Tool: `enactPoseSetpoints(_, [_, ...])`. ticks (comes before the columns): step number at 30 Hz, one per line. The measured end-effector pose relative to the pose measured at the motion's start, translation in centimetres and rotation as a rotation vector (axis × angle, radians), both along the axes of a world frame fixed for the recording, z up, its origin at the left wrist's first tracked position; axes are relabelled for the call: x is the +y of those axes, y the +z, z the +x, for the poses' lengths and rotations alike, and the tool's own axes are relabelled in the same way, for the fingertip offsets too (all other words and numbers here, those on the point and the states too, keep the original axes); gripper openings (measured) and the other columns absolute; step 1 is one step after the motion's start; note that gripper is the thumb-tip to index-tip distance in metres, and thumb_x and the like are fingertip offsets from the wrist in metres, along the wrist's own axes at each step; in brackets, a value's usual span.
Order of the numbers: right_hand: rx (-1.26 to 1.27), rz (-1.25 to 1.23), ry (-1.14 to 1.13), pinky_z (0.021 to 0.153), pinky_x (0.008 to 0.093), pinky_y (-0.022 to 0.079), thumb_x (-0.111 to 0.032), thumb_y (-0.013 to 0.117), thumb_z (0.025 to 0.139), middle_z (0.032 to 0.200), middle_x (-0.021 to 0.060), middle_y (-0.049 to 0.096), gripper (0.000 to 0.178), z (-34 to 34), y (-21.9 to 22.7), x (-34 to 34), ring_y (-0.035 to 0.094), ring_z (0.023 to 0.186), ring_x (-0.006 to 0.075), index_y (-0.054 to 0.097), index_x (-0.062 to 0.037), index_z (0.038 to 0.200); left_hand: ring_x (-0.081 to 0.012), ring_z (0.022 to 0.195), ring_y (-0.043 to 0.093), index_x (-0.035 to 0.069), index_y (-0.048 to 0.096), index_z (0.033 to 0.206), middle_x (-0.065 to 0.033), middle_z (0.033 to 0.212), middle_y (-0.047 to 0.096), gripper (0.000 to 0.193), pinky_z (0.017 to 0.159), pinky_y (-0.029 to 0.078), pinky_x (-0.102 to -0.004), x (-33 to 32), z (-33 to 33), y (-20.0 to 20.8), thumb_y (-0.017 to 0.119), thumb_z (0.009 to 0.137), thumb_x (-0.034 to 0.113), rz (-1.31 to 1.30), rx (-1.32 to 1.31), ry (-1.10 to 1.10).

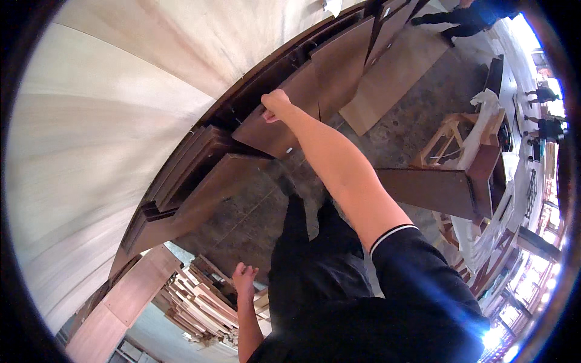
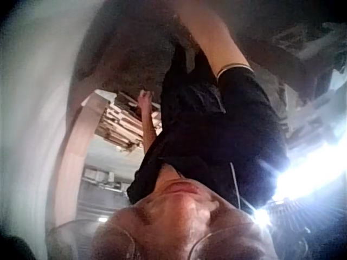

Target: The person uses a cordless drill to drive screws into a large brown wooden panel, securing it to a workbench. They then lift the panel, move it to a stack of similar boards, and return to the workbench to continue drilling screws into another section of the panel.

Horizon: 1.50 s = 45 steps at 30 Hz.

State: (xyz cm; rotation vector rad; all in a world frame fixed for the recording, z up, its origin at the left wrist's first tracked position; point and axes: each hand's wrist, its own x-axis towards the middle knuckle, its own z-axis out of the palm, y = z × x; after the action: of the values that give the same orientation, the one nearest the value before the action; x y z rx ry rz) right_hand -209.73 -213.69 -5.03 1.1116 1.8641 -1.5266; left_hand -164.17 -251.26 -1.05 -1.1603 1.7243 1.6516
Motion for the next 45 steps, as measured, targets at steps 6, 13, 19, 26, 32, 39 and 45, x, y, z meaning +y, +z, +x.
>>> enactPoseSetpoints(6, [0.234,0.193,0.310,0.075,0.0479,0.054,-0.030,0.051,0.092,0.084,0.0189,0.072,0.035,10.1,3.1,4.1,0.070,0.084,0.0373,0.069,-0.0001,0.085,-0.0170,0.071,0.056,0.004,0.055,0.082,-0.0038,0.083,0.055,0.012,0.068,0.058,-0.0356,-1.2,3.8,-4.7,0.057,0.083,-0.008,-0.012,-0.223,-0.068])
enactPoseSetpoints(13, [-0.016,0.507,0.410,0.078,0.0541,0.054,-0.022,0.055,0.085,0.097,0.0247,0.068,0.025,51.5,-4.9,13.0,0.066,0.091,0.0446,0.070,-0.0027,0.089,-0.0207,0.076,0.057,0.008,0.056,0.092,-0.0064,0.083,0.055,0.012,0.076,0.054,-0.0482,-4.0,-1.1,-10.5,0.057,0.086,-0.002,0.255,-0.202,-0.114])
enactPoseSetpoints(19, [-0.536,0.231,-0.227,0.074,0.0464,0.057,-0.027,0.062,0.083,0.090,0.0179,0.073,0.028,78.3,-1.2,12.8,0.072,0.086,0.0347,0.074,-0.0021,0.089,-0.0172,0.067,0.051,0.010,0.049,0.086,-0.0031,0.070,0.043,0.014,0.073,0.053,-0.0473,2.7,-7.8,-13.3,0.053,0.087,-0.003,0.242,-0.060,-0.514])
enactPoseSetpoints(26, [-0.216,0.158,-0.604,0.075,0.0434,0.057,-0.030,0.059,0.083,0.087,0.0147,0.075,0.032,92.0,-2.2,9.8,0.073,0.081,0.0293,0.075,-0.0038,0.091,-0.0180,0.063,0.050,0.010,0.049,0.085,-0.0031,0.070,0.042,0.013,0.066,0.055,-0.0443,22.9,-4.1,-9.5,0.052,0.090,-0.002,-0.010,-0.097,-0.913])
enactPoseSetpoints(32, [-0.141,0.072,-1.124,0.075,0.0355,0.056,-0.028,0.058,0.087,0.085,0.0102,0.074,0.034,103.4,-1.7,7.3,0.071,0.078,0.0201,0.073,-0.0016,0.101,-0.0106,0.055,0.042,0.008,0.041,0.064,0.0002,0.059,0.044,0.029,0.049,0.038,-0.0338,44.9,10.0,-2.7,0.060,0.085,0.006,-0.027,0.295,-1.832])
enactPoseSetpoints(39, [0.018,0.178,-1.569,0.073,0.0319,0.055,-0.024,0.059,0.092,0.085,0.0091,0.073,0.029,110.8,6.5,9.4,0.069,0.077,0.0160,0.071,-0.0004,0.105,-0.0114,0.059,0.051,0.008,0.035,0.069,0.0008,0.072,0.039,0.031,0.052,0.049,-0.0302,63.5,20.1,1.2,0.058,0.083,-0.006,-0.037,0.202,-2.096])
enactPoseSetpoints(45, [0.087,1.159,-1.549,0.078,0.0293,0.055,-0.007,0.063,0.096,0.091,0.0082,0.072,0.017,120.2,33.8,26.2,0.067,0.082,0.0146,0.066,-0.0011,0.112,-0.0138,0.058,0.052,0.004,0.055,0.080,-0.0013,0.076,0.048,0.012,0.055,0.053,-0.0335,73.2,26.5,-4.9,0.057,0.083,-0.008,-0.078,0.131,-2.159])
